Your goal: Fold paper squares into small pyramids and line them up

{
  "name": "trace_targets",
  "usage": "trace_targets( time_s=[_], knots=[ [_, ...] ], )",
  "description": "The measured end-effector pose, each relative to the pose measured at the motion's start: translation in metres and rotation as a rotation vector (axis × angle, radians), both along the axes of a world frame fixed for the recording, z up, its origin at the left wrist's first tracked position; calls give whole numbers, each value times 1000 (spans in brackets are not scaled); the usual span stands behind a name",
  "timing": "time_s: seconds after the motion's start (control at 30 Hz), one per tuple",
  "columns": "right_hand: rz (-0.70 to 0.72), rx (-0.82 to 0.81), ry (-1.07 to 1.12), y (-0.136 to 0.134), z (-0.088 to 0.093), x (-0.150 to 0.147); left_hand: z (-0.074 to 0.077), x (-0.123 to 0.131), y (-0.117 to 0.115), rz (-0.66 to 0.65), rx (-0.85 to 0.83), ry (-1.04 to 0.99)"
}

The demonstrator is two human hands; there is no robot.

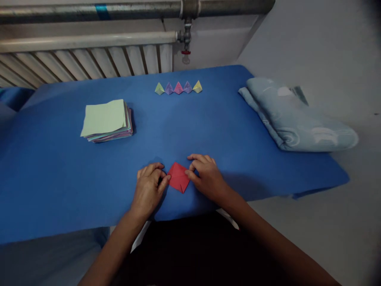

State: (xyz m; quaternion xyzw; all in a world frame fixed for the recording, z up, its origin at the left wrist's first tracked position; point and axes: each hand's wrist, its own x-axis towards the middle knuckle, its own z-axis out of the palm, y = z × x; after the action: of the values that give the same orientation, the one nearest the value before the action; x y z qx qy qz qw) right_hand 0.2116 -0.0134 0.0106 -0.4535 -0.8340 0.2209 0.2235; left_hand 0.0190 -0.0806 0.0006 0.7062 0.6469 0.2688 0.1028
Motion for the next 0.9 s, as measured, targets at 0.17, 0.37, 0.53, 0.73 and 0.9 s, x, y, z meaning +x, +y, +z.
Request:
trace_targets(
  time_s=[0.17, 0.37, 0.53, 0.73, 0.9],
  knots=[
    [-18, 2, -5, 0, -2, 1, -1, -1, 0, -2, 41, 46],
    [0, 2, 3, 2, -1, 9, 0, -8, 2, -191, 157, 178],
    [135, 94, -82, -2, 3, 8, 0, -10, 4, -384, 187, 180],
    [295, 56, -96, -7, 7, 14, 11, -10, 0, -423, 76, 128],
    [295, 41, -111, -10, 13, 17, 18, -9, 0, -413, 65, 148]
  ],
)
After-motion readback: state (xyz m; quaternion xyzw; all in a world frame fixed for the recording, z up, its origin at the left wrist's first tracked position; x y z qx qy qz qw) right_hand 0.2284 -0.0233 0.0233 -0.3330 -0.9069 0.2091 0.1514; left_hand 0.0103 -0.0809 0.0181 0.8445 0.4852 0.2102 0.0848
